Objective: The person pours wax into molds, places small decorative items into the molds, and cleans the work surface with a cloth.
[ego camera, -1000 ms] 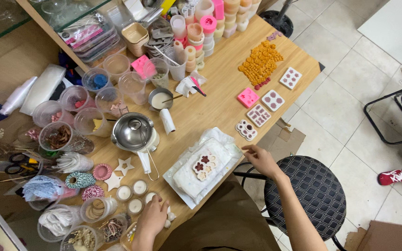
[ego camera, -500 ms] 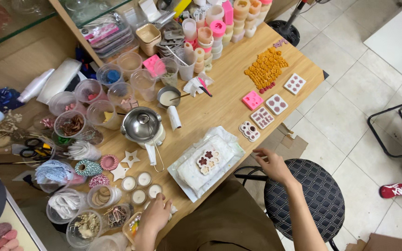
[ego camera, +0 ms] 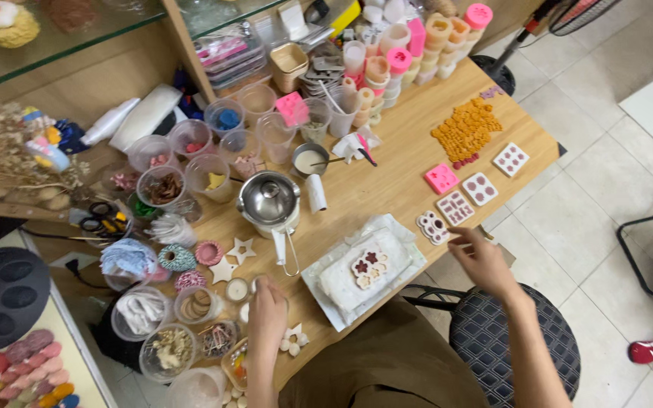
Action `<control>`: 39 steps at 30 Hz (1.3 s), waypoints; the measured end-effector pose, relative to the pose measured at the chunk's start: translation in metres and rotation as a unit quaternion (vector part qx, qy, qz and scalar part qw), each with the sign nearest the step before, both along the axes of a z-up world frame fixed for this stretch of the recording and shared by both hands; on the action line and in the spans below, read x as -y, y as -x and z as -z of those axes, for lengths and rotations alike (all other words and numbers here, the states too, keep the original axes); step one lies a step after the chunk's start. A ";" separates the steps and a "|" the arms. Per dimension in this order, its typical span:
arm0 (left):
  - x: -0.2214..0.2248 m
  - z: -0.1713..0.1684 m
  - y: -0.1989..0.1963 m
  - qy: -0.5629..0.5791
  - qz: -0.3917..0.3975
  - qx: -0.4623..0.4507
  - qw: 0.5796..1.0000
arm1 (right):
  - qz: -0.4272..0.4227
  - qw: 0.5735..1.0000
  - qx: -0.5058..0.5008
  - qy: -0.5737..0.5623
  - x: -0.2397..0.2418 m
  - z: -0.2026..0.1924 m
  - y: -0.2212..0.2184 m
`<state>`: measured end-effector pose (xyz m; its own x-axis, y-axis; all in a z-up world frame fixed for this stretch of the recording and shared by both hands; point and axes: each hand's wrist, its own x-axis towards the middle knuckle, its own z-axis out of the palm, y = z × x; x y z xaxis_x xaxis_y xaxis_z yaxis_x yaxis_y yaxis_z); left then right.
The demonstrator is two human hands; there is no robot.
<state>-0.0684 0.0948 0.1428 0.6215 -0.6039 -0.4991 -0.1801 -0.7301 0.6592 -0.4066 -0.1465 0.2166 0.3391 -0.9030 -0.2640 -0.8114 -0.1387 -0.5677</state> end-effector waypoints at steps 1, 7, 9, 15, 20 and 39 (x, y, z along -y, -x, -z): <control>0.006 0.008 -0.008 0.062 -0.037 0.029 0.997 | 0.002 1.000 0.008 0.002 0.003 -0.003 -0.006; 0.061 0.094 -0.060 0.171 -0.126 -0.081 0.974 | -0.046 0.991 0.120 -0.033 0.033 -0.008 -0.060; 0.078 0.119 -0.065 0.180 -0.125 -0.158 0.963 | -0.056 0.982 0.154 -0.092 0.048 0.007 -0.083; 0.091 0.096 -0.059 0.184 -0.192 -0.487 0.832 | -0.096 0.937 0.206 -0.267 0.105 0.114 -0.184; 0.103 0.095 -0.046 0.229 -0.223 -0.464 0.826 | -0.072 0.952 0.122 -0.272 0.142 0.225 -0.262; 0.053 0.005 0.026 0.251 -0.357 -0.242 0.866 | -0.147 0.891 0.219 -0.370 0.151 0.256 -0.276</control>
<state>-0.0943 0.0421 0.1381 0.7177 -0.3682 -0.5911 0.5858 -0.1398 0.7983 -0.1310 -0.2978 -0.0393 0.7498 -0.3912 -0.5336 -0.4792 0.2351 -0.8457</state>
